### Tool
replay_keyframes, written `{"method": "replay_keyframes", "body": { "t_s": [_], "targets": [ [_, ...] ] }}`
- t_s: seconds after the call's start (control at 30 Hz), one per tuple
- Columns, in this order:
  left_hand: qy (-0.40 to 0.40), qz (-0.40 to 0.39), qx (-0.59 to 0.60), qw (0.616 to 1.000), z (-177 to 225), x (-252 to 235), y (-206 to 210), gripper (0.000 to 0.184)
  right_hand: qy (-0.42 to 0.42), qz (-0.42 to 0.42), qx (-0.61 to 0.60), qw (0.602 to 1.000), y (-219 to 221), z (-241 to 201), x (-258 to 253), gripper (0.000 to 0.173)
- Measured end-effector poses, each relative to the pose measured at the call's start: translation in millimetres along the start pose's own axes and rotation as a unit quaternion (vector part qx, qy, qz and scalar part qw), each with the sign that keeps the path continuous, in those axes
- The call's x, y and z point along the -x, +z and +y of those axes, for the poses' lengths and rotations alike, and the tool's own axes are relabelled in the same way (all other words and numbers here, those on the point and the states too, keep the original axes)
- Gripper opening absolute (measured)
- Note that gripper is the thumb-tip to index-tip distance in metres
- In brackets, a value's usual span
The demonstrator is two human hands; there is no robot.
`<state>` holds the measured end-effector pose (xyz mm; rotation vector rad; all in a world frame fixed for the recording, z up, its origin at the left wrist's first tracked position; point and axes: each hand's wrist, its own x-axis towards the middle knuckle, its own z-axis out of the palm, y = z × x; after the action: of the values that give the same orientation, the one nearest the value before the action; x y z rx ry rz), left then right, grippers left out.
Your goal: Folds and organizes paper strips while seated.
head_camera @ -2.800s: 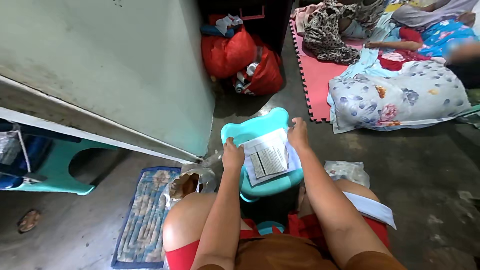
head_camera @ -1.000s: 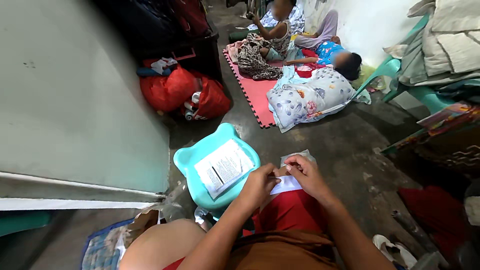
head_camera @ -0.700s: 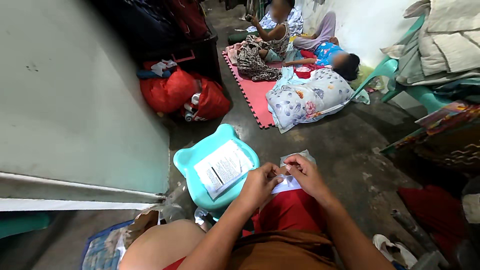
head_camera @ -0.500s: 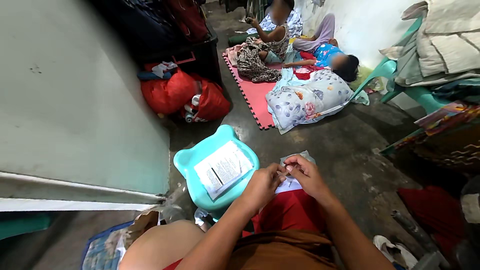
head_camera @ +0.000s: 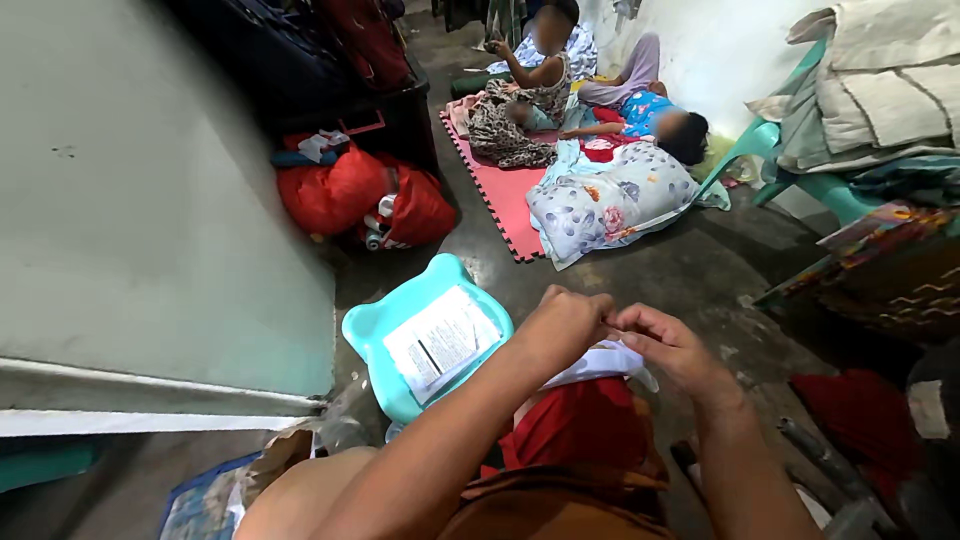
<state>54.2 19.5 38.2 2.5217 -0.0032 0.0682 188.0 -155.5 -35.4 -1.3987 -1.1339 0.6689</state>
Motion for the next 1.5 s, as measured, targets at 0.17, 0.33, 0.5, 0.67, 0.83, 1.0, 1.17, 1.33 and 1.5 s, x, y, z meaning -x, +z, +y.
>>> {"method": "replay_keyframes", "body": {
  "t_s": [0.17, 0.33, 0.5, 0.67, 0.83, 1.0, 1.17, 1.33, 1.5],
  "targets": [
    [0.049, 0.001, 0.012, 0.999, 9.0, -16.4, -10.1, 0.014, -0.006, 0.047, 0.047, 0.998, -15.2, -14.6, 6.0, 0.010],
    [0.045, 0.062, 0.192, 0.978, 8.4, -15.2, -29.4, 0.010, -0.043, 0.087, -0.039, 0.995, -6.2, -23.7, -11.4, 0.004],
    [0.065, 0.155, 0.053, 0.984, 2.6, 4.3, -62.1, 0.008, -0.087, 0.072, -0.082, 0.990, 22.1, -41.2, -55.5, 0.009],
    [0.050, 0.179, -0.082, 0.979, -12.5, 36.2, -98.0, 0.007, -0.070, 0.000, -0.227, 0.971, 68.0, -55.0, -99.6, 0.023],
    [0.006, 0.170, -0.102, 0.980, -27.9, 72.3, -123.5, 0.013, -0.004, -0.099, -0.287, 0.953, 110.0, -68.2, -124.3, 0.032],
    [-0.017, 0.177, -0.146, 0.973, -44.3, 106.1, -144.2, 0.016, -0.010, -0.173, -0.298, 0.939, 147.9, -62.6, -130.9, 0.028],
    [-0.010, 0.198, -0.183, 0.963, -57.2, 131.0, -162.7, 0.017, 0.056, -0.278, -0.320, 0.904, 182.7, -51.6, -111.5, 0.029],
    [-0.023, 0.235, -0.158, 0.959, -65.0, 155.2, -174.5, 0.014, 0.049, -0.292, -0.321, 0.900, 187.4, -23.9, -108.7, 0.014],
    [-0.072, 0.354, -0.091, 0.928, -91.0, 177.2, -157.3, 0.017, 0.042, -0.198, -0.145, 0.968, 167.4, -21.9, -130.9, 0.016]
  ]
}}
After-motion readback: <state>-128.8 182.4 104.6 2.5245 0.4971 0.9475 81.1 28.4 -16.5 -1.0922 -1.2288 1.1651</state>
